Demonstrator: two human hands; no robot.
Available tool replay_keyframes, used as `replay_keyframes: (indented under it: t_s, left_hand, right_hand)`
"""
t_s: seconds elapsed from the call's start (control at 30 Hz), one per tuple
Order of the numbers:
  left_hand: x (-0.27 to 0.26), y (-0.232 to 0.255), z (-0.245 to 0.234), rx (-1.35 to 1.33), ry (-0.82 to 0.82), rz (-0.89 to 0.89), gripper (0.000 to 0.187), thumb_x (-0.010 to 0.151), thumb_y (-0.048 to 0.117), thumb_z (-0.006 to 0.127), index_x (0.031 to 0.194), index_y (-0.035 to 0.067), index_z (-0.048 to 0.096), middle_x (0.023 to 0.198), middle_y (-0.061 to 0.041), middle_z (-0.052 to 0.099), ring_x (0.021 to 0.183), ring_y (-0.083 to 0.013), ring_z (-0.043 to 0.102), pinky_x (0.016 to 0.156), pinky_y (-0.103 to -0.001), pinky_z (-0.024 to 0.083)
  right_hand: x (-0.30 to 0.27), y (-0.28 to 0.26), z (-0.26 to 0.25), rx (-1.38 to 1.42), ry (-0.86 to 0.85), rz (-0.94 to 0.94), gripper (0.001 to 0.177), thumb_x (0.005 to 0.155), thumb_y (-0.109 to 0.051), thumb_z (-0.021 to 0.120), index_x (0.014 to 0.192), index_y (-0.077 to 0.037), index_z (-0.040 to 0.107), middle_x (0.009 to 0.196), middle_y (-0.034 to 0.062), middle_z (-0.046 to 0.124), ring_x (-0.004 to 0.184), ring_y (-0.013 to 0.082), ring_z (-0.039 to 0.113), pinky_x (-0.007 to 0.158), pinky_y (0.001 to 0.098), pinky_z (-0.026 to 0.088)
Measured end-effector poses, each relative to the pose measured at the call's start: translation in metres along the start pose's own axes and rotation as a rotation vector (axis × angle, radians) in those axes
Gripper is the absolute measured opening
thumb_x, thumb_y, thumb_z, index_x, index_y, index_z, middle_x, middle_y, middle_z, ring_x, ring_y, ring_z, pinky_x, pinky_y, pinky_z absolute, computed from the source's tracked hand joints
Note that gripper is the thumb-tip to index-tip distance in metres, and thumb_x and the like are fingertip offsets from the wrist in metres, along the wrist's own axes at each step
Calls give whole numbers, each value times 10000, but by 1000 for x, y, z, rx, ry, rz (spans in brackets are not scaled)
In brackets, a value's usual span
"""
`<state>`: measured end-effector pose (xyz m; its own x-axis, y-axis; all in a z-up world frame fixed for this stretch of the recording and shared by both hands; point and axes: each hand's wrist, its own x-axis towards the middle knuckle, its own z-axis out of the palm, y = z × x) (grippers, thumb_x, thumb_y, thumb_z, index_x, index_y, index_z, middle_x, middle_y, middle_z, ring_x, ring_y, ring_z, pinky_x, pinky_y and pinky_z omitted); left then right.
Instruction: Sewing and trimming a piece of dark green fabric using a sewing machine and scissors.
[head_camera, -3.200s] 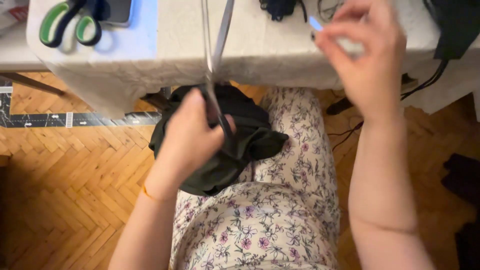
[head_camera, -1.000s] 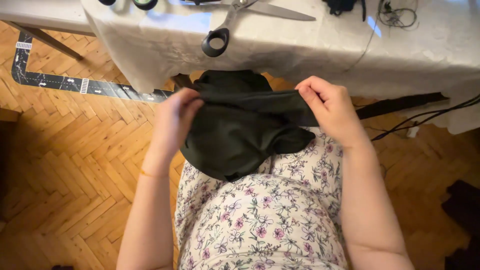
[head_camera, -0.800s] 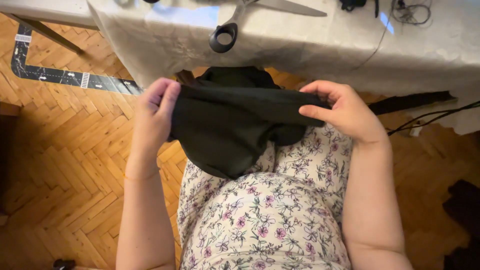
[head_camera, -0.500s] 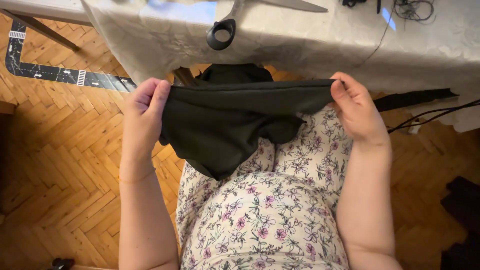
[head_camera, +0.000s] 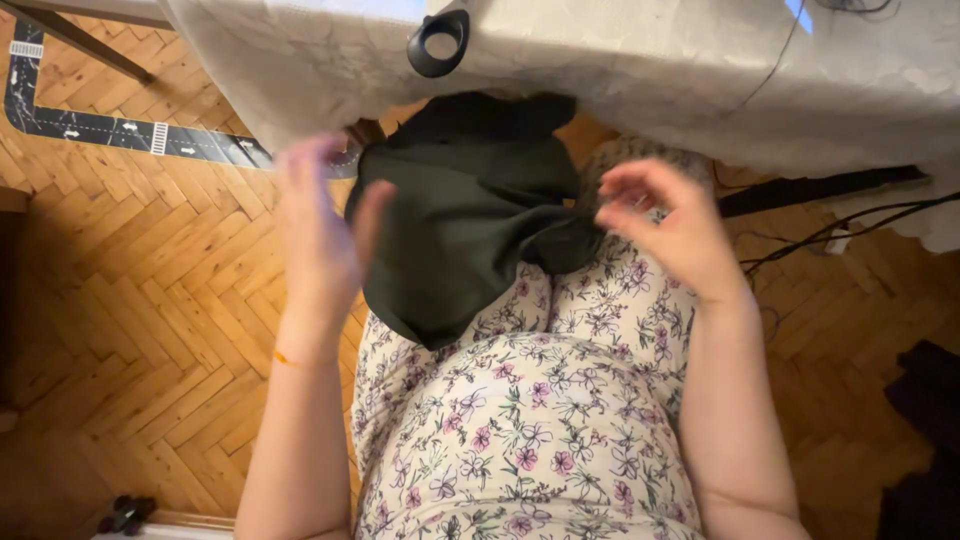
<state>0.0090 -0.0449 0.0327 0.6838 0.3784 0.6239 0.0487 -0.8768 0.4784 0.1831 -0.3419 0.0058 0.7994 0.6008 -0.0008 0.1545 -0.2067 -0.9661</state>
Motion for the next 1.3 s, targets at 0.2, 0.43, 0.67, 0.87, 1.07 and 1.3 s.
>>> replay_keyframes:
  t_s: [0.2, 0.43, 0.67, 0.87, 1.07, 1.3]
  left_hand:
    - [-47, 35, 13, -257, -650, -2, 568, 606, 395, 932, 930, 63, 604, 918, -116, 594, 920, -351, 600, 776, -438, 488]
    - [-73, 6, 4, -304, -378, -266, 155, 905, 114, 729, 1046, 50, 716, 1013, -88, 737, 914, -262, 705, 793, -350, 564]
    - [-30, -54, -85, -537, 87, -605, 151, 1118, 145, 612, 1157, 19, 688, 923, 43, 642, 852, -26, 544, 763, -207, 466]
    - [-32, -72, -180, -608, 343, -563, 179, 1154, 168, 576, 1157, 5, 651, 967, 63, 628, 889, -31, 546, 803, -203, 454]
    - [-62, -95, -233, -656, 537, -539, 161, 1169, 159, 582, 1145, 10, 640, 966, 62, 611, 892, -27, 524, 813, -208, 440]
    - [-90, -105, -267, -789, 725, -581, 152, 1146, 151, 574, 1108, 21, 643, 945, 55, 622, 864, -26, 527, 794, -199, 442]
  right_hand:
    - [-12, 18, 3, -454, -244, -33, 287, 815, -125, 841, 1038, -19, 695, 1036, 51, 684, 982, 175, 644, 820, 292, 504]
    - [1, 20, -4, -61, -154, -20, 76, 1031, -102, 659, 1066, -36, 645, 927, -69, 588, 869, 32, 521, 760, 210, 432]
    - [56, -81, 33, -243, -427, -58, 188, 880, -128, 814, 977, -23, 692, 689, -72, 462, 647, 45, 380, 556, 234, 312]
    - [72, -101, 126, -506, -606, -491, 543, 727, -319, 843, 1138, -3, 678, 828, 72, 568, 747, 216, 546, 636, 355, 464]
    - [70, 23, 212, -1097, -601, -685, 414, 783, -365, 717, 1067, -63, 718, 961, 164, 704, 886, 389, 689, 737, 510, 543]
    - [103, -17, 279, -941, -648, -381, 200, 1031, -229, 618, 989, -35, 643, 925, 235, 694, 925, 454, 659, 777, 532, 517]
